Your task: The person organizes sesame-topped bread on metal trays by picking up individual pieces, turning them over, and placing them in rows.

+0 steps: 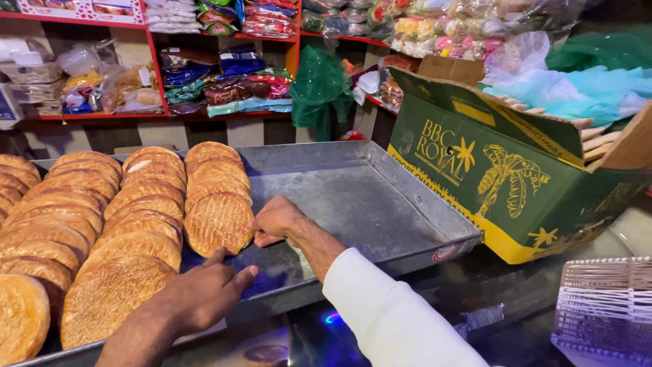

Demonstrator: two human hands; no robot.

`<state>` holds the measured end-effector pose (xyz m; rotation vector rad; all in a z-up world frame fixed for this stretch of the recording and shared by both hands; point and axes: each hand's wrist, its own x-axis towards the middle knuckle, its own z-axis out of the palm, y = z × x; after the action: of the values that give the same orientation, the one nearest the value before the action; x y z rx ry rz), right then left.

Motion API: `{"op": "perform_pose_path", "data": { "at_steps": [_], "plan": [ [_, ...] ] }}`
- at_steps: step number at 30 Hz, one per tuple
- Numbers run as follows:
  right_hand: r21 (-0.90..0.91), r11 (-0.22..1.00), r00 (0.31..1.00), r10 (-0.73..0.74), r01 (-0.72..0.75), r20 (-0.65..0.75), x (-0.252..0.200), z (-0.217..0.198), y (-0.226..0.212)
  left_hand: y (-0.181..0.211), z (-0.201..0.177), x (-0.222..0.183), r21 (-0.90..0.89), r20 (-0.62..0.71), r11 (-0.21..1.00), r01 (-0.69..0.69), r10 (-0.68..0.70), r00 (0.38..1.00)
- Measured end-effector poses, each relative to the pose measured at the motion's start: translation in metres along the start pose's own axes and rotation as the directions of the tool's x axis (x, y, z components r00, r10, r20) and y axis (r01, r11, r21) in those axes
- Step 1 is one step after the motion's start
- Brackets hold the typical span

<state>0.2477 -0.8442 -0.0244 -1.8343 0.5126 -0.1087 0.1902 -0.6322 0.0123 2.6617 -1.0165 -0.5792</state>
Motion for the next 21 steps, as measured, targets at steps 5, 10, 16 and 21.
{"op": "perform_pose_path", "data": {
  "at_steps": [5, 10, 16, 21],
  "plan": [
    [-0.036, 0.999, 0.997, 0.034, -0.037, -0.069, -0.028, -0.002, -0.020, 0.007, -0.004, -0.004, -0.031, 0.034, 0.998, 0.059, -0.058, 0.998],
    [0.092, 0.995, 0.976, 0.042, -0.023, -0.215, -0.060, 0.004, -0.060, 0.003, -0.001, 0.000, -0.016, 0.032, 0.999, 0.038, -0.037, 0.999],
    [0.386, 0.915, 0.984, 0.159, -0.115, -0.084, -0.054, 0.024, -0.067, 0.006, -0.003, -0.005, -0.007, 0.010, 1.000, 0.028, -0.028, 1.000],
    [0.286, 0.937, 0.971, 0.230, -0.200, -0.072, -0.071, 0.029, -0.075, 0.009, -0.004, -0.009, -0.017, 0.000, 0.999, 0.044, -0.044, 0.999]
  ]
}}
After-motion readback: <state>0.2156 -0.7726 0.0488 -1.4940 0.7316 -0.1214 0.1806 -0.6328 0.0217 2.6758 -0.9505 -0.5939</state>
